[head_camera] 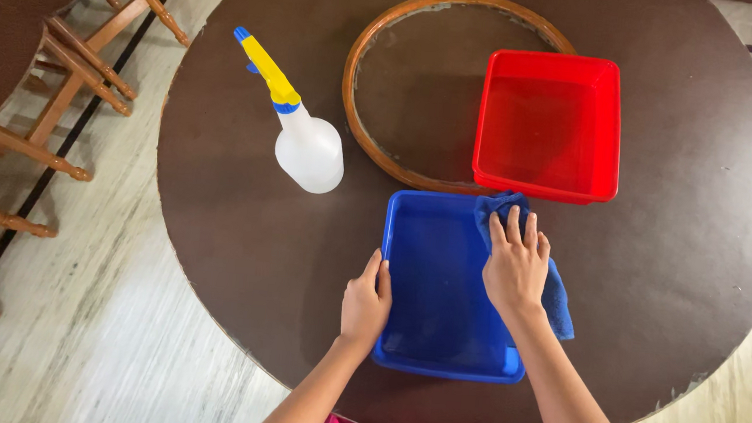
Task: The person cleans two plastic containers on a round table. They spray the blue container with a spray bottle, wipe it with a blue cloth, then repeat the process on the red container. The containers are placed side by side at the end.
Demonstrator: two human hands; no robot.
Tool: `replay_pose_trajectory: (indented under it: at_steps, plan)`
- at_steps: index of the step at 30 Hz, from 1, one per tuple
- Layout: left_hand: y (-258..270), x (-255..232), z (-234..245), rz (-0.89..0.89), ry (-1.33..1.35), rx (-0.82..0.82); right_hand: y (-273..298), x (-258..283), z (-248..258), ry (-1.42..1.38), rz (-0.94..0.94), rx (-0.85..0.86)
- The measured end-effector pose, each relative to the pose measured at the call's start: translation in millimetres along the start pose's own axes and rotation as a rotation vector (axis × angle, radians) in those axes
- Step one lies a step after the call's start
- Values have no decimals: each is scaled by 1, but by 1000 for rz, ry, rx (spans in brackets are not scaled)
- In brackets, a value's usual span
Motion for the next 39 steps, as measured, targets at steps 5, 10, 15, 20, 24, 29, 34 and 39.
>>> replay_pose_trajectory:
  at_steps: [5,10,15,20,24,29,34,39]
  plan:
    - [1,-2,3,1,33,11,-9,14,3,-78,39,-15]
    - [0,-2,2,68,36,38,-20,57,3,-308,123,4]
    - [0,-6,6,4,52,23,-24,113,-1,-398,233,104]
    - [3,-7,9,86,148,67,-16,108,4,-305,310,208]
    - [2,-10,10,18,164,-4,8,89,3,-323,359,363]
    - [2,-4,3,60,150,3,21,84,-3,-339,101,162]
    - [0,-2,4,-75,149,-45,21,108,-17,-259,250,272]
    - [1,4,-1,-12,68,-52,33,99,-11,-214,386,542]
Point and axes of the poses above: each hand's wrist, its own y-axis away from the middle knuckle, its own z-axis out of the back of the hand, x = y × z, the point moved 4 cm from there along -y, towards the middle knuckle, and after that the axes turned 3 degrees about x, right-handed, at the moved point
